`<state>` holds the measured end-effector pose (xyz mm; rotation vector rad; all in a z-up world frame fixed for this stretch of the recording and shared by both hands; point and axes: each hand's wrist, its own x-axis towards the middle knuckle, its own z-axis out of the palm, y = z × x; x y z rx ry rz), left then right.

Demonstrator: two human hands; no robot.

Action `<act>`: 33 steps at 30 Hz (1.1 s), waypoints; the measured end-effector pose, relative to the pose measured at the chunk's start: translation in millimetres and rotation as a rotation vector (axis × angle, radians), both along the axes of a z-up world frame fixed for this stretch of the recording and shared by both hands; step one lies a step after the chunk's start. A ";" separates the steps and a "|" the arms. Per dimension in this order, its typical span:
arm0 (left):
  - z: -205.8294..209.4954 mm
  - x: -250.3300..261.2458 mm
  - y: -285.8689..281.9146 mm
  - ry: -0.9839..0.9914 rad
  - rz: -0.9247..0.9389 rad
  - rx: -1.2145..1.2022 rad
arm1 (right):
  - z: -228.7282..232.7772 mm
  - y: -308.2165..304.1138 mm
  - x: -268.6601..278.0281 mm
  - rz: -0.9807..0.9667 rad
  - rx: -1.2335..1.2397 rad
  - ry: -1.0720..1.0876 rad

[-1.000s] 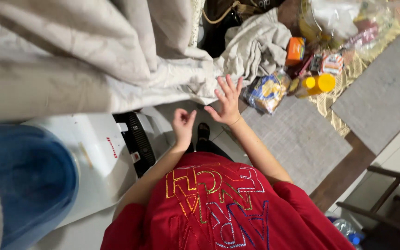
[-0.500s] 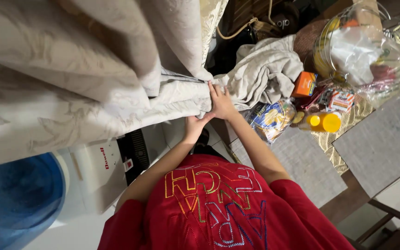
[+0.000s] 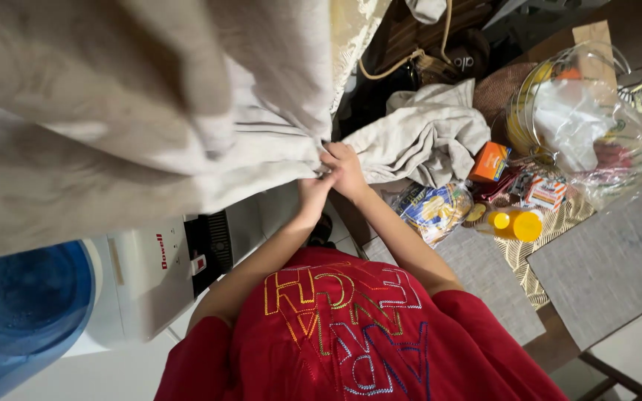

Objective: Sweep the floor with a broom and then adjust/fold a decorative cloth on a table.

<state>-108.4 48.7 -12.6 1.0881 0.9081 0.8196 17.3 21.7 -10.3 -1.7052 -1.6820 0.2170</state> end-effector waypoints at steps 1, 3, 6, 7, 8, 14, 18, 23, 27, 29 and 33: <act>15.3 0.9 7.0 -0.006 0.005 0.005 | 34.6 10.2 -1.0 0.005 0.005 -0.006; 46.6 0.0 21.1 -0.245 0.191 0.105 | 104.4 29.9 -6.3 0.111 0.240 -0.038; 74.1 -11.4 54.7 -0.319 0.386 0.047 | 170.1 53.4 -11.1 0.214 0.377 -0.081; 93.8 -16.5 63.4 -0.321 0.385 0.054 | 184.7 64.1 -15.2 0.214 0.385 -0.082; 113.7 -21.5 72.3 -0.390 0.418 0.098 | 199.6 75.1 -19.2 0.263 0.459 -0.096; 206.3 -45.7 113.8 -0.637 0.403 0.212 | 271.4 125.6 -46.2 0.337 0.702 -0.150; 234.0 -60.8 147.4 -0.806 0.343 0.288 | 286.7 162.0 -68.9 0.346 0.784 0.006; 226.6 -90.6 214.9 -0.445 0.404 0.401 | 239.3 217.8 -112.9 0.217 0.740 0.276; 167.4 -105.9 262.0 0.160 0.318 0.517 | 195.7 231.0 -138.0 0.041 0.630 0.423; 140.8 -87.4 261.0 0.131 0.279 0.478 | 159.9 232.1 -129.5 0.044 0.589 0.461; 78.1 -66.5 250.0 0.198 0.212 0.553 | 96.4 220.1 -98.6 0.071 0.365 0.429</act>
